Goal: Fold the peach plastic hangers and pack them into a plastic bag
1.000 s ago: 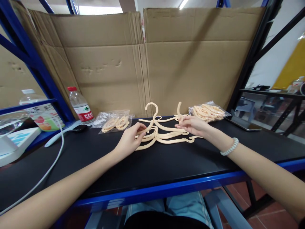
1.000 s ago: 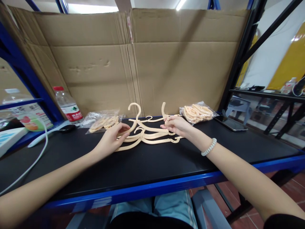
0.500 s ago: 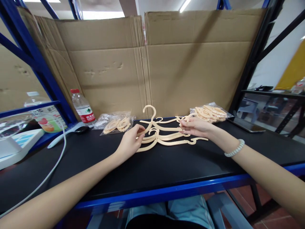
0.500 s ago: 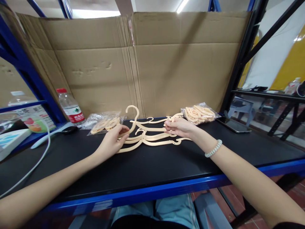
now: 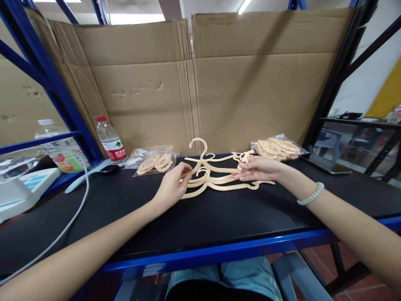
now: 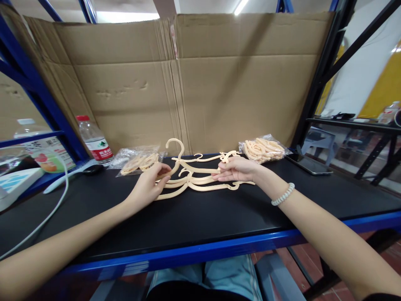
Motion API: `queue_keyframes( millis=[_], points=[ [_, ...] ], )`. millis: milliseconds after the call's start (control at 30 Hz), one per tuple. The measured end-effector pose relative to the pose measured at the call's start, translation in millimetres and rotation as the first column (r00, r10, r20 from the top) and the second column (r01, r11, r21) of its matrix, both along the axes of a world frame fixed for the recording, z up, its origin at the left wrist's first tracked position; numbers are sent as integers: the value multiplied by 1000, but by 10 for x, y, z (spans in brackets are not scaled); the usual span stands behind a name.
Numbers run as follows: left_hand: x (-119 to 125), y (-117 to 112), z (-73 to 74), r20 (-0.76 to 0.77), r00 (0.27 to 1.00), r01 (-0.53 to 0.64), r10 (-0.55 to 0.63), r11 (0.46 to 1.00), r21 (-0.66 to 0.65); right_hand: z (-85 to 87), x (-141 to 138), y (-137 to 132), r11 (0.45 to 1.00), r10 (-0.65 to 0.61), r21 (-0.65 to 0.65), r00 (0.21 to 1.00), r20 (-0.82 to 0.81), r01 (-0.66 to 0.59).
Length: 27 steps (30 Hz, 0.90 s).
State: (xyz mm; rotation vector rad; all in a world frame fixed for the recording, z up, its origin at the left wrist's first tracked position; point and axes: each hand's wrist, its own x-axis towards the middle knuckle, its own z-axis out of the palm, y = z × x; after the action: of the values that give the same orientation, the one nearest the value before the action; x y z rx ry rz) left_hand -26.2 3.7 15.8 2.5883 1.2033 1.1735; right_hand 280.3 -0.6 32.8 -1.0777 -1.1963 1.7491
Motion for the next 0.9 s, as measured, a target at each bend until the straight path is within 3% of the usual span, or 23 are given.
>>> queue_keyframes(
  millis=[300,633,900],
  points=[
    [3,1,-17,9,1000,13,-13,1000,-5,-20,22,20,1000,8,-27,1000,1,-8],
    [16,-32,7,20,1000,1,-2,1000,22,-56,-61,-3,986,-61,161,996,58,51],
    [16,-26,-8,11,1000,0,0,1000,13,-96,-143,15,940,-243,247,970,-7,237]
  ],
)
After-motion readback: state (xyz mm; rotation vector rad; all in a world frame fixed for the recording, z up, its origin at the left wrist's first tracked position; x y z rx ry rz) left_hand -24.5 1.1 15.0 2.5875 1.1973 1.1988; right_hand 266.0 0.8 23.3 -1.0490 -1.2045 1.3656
